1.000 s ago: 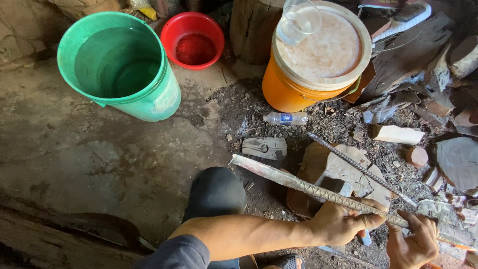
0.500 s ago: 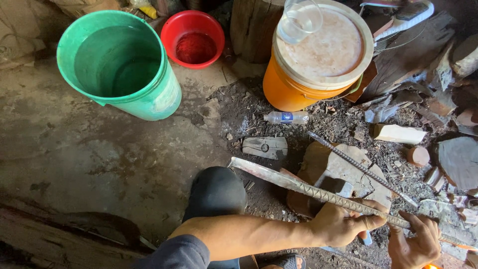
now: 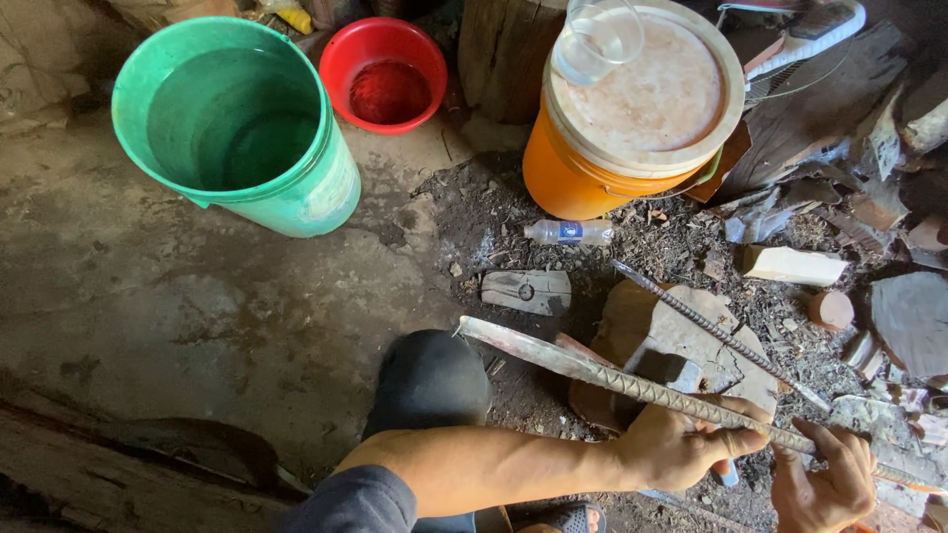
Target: The person heats a long metal rod in a coal forge until the tip glows, then quenches the hot end in a bucket of water, producing steam. They hold and turn the rod, work on it near the anvil, and repeatedly reheat the tip in the fire while handling hammers and tongs on the work floor.
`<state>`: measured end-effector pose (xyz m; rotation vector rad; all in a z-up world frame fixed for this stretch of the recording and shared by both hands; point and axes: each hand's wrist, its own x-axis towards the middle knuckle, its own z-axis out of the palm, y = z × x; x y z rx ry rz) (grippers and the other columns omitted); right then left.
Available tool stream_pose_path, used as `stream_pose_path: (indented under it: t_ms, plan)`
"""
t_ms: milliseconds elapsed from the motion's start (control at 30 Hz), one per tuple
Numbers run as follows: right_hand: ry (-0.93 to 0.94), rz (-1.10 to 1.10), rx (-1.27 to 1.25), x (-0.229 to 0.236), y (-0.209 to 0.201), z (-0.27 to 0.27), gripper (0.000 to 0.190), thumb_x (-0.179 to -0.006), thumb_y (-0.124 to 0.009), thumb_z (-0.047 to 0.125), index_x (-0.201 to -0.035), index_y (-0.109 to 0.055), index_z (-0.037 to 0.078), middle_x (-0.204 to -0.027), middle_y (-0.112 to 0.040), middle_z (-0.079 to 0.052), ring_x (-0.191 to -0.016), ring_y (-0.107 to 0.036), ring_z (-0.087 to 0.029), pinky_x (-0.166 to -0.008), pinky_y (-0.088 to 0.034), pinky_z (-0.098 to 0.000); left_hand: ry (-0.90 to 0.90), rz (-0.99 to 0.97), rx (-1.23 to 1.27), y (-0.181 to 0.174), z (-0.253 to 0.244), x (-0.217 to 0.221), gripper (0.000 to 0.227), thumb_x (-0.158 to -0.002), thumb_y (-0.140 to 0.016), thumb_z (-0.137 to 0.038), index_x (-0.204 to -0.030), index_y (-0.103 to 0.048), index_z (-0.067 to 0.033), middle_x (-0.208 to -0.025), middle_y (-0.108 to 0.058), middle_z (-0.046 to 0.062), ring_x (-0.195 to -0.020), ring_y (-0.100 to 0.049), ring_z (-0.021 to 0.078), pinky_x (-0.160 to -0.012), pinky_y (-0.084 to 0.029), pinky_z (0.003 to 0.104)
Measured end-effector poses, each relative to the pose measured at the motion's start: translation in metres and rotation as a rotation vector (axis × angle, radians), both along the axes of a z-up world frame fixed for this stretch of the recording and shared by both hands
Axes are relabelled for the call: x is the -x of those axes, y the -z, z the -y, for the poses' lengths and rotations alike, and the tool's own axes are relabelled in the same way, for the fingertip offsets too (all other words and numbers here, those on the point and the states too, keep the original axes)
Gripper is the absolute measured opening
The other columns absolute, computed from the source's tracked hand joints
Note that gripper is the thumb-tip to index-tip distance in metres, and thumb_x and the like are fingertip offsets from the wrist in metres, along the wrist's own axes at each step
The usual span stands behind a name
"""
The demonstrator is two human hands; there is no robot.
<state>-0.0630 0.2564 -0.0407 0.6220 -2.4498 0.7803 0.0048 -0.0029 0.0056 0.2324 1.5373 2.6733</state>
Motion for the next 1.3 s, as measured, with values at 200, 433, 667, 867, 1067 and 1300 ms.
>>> stream_pose_path:
  t_ms: [200, 433, 667, 867, 1067, 1300]
  plan:
    - [0.000, 0.011, 0.008, 0.001, 0.005, -0.007, 0.033, -0.093, -0.088, 0.020, -0.120, -0.077, 0.004, -0.096, -0.067, -0.005, -0.085, -0.055, -0.013, -0.077, -0.037, -0.0240, -0.026, -0.015, 0.032, -0.001, 0.000, -0.001, 0.037, -0.110, -0.065, -0.034, -0.128, -0.066, -0.0021, -0.088, -0.074, 0.013, -0.062, -0.069, 0.0128, -0.053, -0.053, 0.026]
    - [0.017, -0.007, -0.021, -0.003, -0.005, 0.004, 0.035, -0.086, -0.087, 0.015, -0.117, -0.077, 0.003, -0.095, -0.067, -0.006, -0.086, -0.056, -0.015, -0.080, -0.038, -0.0255, 0.008, 0.032, -0.044, -0.005, 0.002, -0.002, 0.039, -0.107, -0.066, -0.034, -0.128, -0.065, -0.0009, -0.096, -0.073, 0.014, -0.066, -0.068, 0.0151, -0.052, -0.051, 0.026]
    - [-0.006, 0.007, 0.002, -0.003, -0.003, 0.002, 0.032, -0.093, -0.087, 0.018, -0.120, -0.077, 0.003, -0.099, -0.066, -0.006, -0.090, -0.057, -0.014, -0.080, -0.038, -0.0228, 0.006, 0.029, -0.052, -0.010, 0.006, -0.002, 0.040, -0.107, -0.065, -0.035, -0.128, -0.065, -0.0005, -0.102, -0.072, 0.016, -0.065, -0.068, 0.0162, -0.051, -0.053, 0.027]
    - [-0.024, -0.010, 0.016, -0.002, 0.001, -0.002, 0.032, -0.095, -0.087, 0.020, -0.118, -0.073, 0.003, -0.098, -0.065, -0.006, -0.091, -0.056, -0.014, -0.082, -0.039, -0.0236, 0.017, 0.047, -0.043, -0.007, 0.004, -0.001, 0.041, -0.106, -0.065, -0.034, -0.129, -0.065, 0.0007, -0.101, -0.073, 0.019, -0.065, -0.068, 0.0168, -0.051, -0.054, 0.028]
    - [-0.038, -0.032, -0.004, 0.003, 0.015, -0.019, 0.030, -0.095, -0.081, 0.021, -0.119, -0.073, 0.006, -0.101, -0.065, -0.003, -0.093, -0.057, -0.011, -0.085, -0.040, -0.0225, 0.000, 0.026, -0.071, -0.007, 0.003, -0.001, 0.039, -0.108, -0.065, -0.032, -0.129, -0.064, 0.0007, -0.098, -0.072, 0.018, -0.065, -0.068, 0.0162, -0.052, -0.053, 0.028]
    - [-0.028, -0.024, 0.003, 0.001, 0.002, -0.004, 0.033, -0.094, -0.087, 0.023, -0.116, -0.073, 0.004, -0.102, -0.070, -0.005, -0.088, -0.055, -0.012, -0.081, -0.039, -0.0246, -0.010, 0.018, -0.041, -0.003, 0.000, -0.001, 0.037, -0.108, -0.064, -0.031, -0.128, -0.065, -0.0001, -0.097, -0.073, 0.016, -0.066, -0.068, 0.0153, -0.050, -0.053, 0.027]
